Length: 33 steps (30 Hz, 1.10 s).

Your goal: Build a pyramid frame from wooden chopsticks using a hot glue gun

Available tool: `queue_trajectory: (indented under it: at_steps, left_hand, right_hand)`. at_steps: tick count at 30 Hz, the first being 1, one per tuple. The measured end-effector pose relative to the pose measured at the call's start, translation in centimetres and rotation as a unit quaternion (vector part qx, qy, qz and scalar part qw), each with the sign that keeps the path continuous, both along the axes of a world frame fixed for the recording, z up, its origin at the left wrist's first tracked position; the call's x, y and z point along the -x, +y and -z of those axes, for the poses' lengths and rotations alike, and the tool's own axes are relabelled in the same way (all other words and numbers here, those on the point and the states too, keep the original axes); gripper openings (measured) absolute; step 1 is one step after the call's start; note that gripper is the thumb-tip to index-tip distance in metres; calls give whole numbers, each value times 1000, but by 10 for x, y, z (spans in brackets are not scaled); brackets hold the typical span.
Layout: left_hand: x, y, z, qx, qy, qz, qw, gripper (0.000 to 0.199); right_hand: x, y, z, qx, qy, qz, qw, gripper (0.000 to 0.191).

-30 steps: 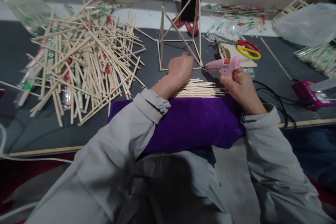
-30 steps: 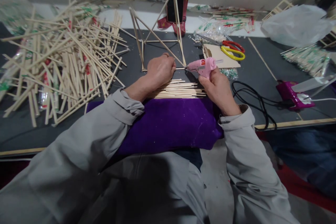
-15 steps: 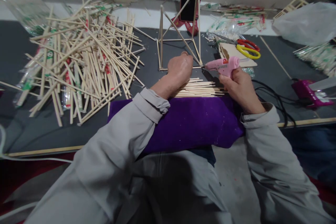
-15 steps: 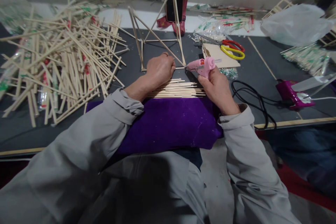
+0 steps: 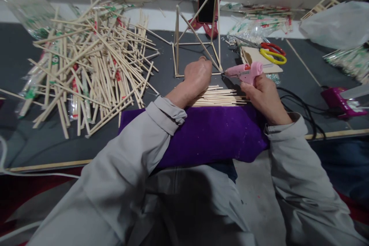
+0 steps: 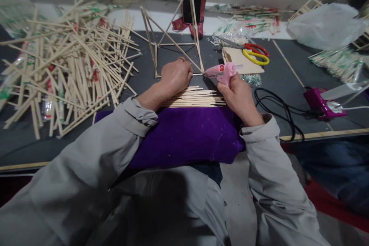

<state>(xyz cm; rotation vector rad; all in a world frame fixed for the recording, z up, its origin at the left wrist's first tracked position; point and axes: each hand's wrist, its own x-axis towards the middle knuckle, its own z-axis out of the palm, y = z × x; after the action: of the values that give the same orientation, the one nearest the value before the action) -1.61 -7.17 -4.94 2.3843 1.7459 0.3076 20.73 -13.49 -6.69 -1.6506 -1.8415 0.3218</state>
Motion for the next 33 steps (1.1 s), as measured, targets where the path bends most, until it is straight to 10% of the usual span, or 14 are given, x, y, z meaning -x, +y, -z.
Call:
queue_trajectory:
  at_steps: [33]
  left_hand:
    - [-2, -5, -6, 3, 6, -7, 1000, 37]
  right_hand:
    - [0, 1, -1, -8, 38, -8, 999, 21]
